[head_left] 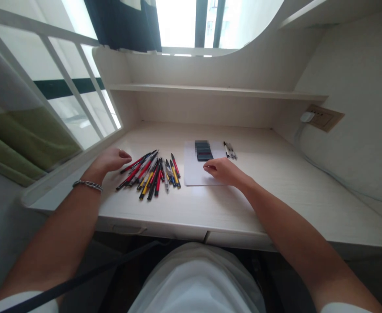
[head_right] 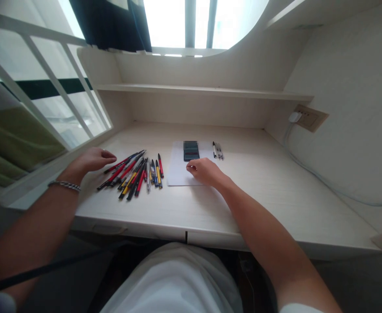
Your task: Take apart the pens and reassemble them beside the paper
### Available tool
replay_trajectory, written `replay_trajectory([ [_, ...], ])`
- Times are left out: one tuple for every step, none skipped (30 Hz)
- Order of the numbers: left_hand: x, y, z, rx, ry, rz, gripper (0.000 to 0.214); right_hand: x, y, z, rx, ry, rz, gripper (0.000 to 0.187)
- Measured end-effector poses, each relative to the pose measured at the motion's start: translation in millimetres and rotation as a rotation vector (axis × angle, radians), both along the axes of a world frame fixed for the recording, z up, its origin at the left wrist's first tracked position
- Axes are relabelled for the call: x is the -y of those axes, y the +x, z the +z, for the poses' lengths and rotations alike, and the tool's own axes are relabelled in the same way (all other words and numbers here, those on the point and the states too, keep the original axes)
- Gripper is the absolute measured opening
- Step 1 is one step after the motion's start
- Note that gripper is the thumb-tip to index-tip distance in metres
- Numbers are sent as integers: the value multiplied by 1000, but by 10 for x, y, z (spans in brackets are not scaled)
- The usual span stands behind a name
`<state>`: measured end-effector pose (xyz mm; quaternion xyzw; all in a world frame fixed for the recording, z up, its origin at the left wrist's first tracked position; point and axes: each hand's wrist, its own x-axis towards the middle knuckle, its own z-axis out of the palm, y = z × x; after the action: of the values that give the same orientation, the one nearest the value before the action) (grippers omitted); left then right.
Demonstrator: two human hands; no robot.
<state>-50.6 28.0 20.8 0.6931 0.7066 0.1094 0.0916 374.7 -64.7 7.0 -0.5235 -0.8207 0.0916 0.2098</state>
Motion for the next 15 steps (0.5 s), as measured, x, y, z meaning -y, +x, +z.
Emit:
replay_trajectory([
  [9, -5, -25, -12, -21, -7, 36, -8, 14, -3, 4, -4, -8, 26],
  [16, 0, -43, -18, -45, -16, 36, -17, 28, -5, 9, -8, -17, 26],
  [20, 11, -55, -21, -68, -20, 36, -26, 41, -7, 15, -11, -25, 26],
  [21, 25, -60, -23, -90, -20, 35, -33, 51, -9, 20, -13, -28, 26],
  [20, 42, -59, -24, -104, -18, 35, -38, 59, -10, 24, -16, -29, 26],
  [17, 61, -51, -25, -112, -15, 34, -41, 63, -12, 27, -19, -26, 26],
  [14, 80, -39, -27, -117, -9, 34, -41, 66, -15, 27, -24, -23, 26],
  [13, 100, -23, -28, -124, -3, 34, -40, 66, -18, 26, -29, -20, 26],
  [12, 121, -4, -28, -134, -2, 35, -38, 65, -21, 22, -34, -17, 25],
  [14, 141, 15, -26, -148, -3, 35, -35, 63, -24, 18, -39, -13, 25],
  [15, 162, 35, -24, -162, -3, 35, -31, 60, -28, 13, -43, -8, 24],
  [17, 182, 53, -23, -176, -4, 34, -27, 57, -30, 8, -46, -3, 24],
  [17, 201, 70, -26, -186, -6, 33, -22, 54, -31, 4, -50, 1, 23],
  [14, 218, 85, -33, -191, -9, 32, -18, 53, -30, 1, -54, 2, 23],
  [9, 234, 98, -45, -191, -12, 30, -15, 52, -27, -2, -59, 0, 23],
])
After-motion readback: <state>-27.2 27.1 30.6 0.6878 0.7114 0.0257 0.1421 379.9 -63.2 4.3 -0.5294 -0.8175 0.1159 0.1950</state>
